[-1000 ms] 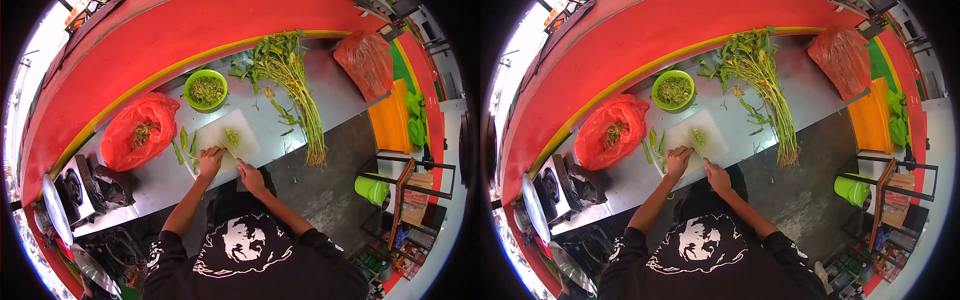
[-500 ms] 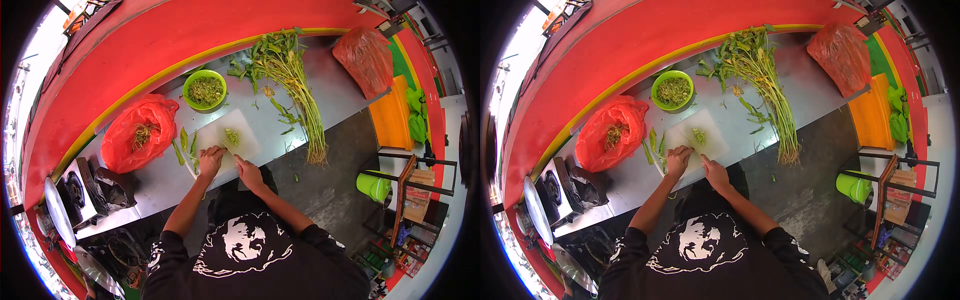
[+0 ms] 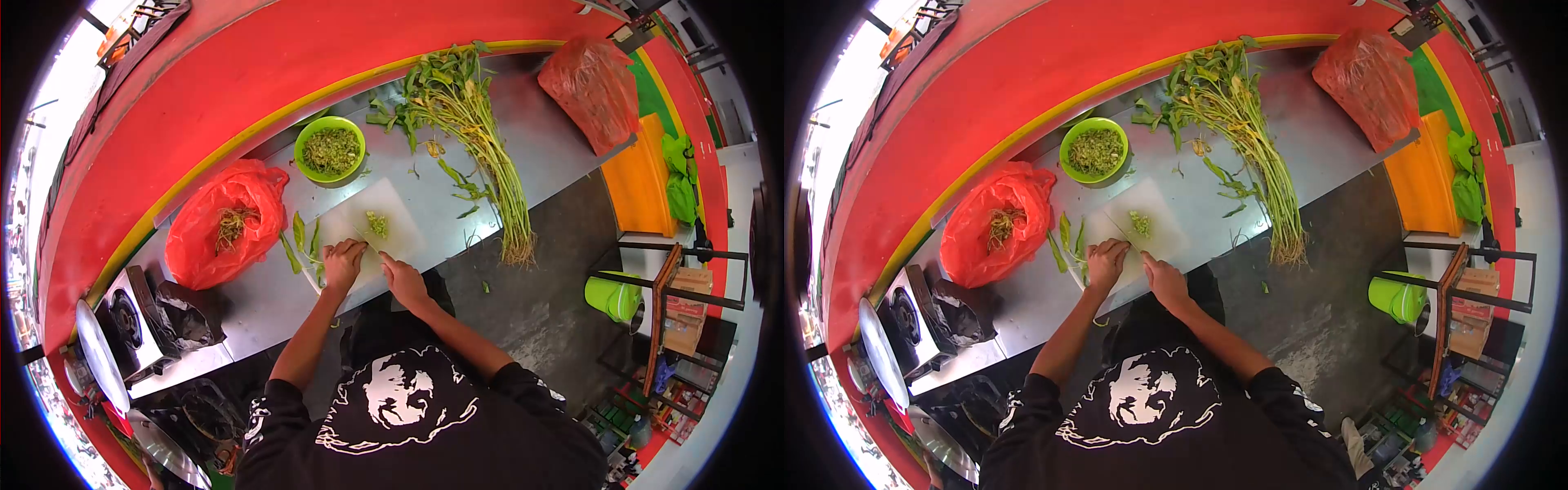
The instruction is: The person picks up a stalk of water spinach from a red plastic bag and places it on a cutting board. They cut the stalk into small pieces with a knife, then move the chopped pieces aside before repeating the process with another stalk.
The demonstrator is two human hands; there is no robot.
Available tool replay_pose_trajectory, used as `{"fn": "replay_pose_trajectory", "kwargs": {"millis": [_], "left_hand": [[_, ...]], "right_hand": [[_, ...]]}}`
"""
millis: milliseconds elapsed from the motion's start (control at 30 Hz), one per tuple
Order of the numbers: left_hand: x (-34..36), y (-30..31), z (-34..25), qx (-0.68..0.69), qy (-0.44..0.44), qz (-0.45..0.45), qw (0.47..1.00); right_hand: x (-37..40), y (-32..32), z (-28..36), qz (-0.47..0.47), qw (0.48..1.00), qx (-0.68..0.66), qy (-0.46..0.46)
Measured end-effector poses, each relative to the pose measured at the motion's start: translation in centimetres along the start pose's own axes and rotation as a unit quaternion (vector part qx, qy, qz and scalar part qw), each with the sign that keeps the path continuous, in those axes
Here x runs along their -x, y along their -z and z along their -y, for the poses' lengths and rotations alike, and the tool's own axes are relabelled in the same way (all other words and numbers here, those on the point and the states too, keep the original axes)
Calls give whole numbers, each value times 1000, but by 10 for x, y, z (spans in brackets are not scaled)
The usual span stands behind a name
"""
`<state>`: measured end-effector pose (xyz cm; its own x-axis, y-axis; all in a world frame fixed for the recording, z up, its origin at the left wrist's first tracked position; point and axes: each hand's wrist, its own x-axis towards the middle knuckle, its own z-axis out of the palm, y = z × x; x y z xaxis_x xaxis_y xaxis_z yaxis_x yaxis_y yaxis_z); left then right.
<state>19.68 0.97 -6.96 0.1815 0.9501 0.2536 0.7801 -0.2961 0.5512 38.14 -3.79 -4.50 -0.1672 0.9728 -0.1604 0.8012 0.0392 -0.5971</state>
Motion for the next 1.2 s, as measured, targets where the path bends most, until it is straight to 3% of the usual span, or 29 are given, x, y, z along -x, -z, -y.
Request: {"fn": "replay_pose_trajectory", "kwargs": {"millis": [367,633,800,1067,1200], "left_hand": [[7,-5,1,-12,-11,-26,1000],[2,-3,0,13,5,-16,1000],[4,-5,0,11,13,-24,1000],[2,-5,3,5,6,-18,1000],[1,-5,1,4,9,-14,1000]], "right_hand": [[5,-12,-6,-30,999,23,22],[4,6,5,21,1000,-16,-17],[7,-6,-4,-26,999,7,18],[-9,8,12,36,999,-27,-30],[2,-5,-1,11,1000,7,-7]]}}
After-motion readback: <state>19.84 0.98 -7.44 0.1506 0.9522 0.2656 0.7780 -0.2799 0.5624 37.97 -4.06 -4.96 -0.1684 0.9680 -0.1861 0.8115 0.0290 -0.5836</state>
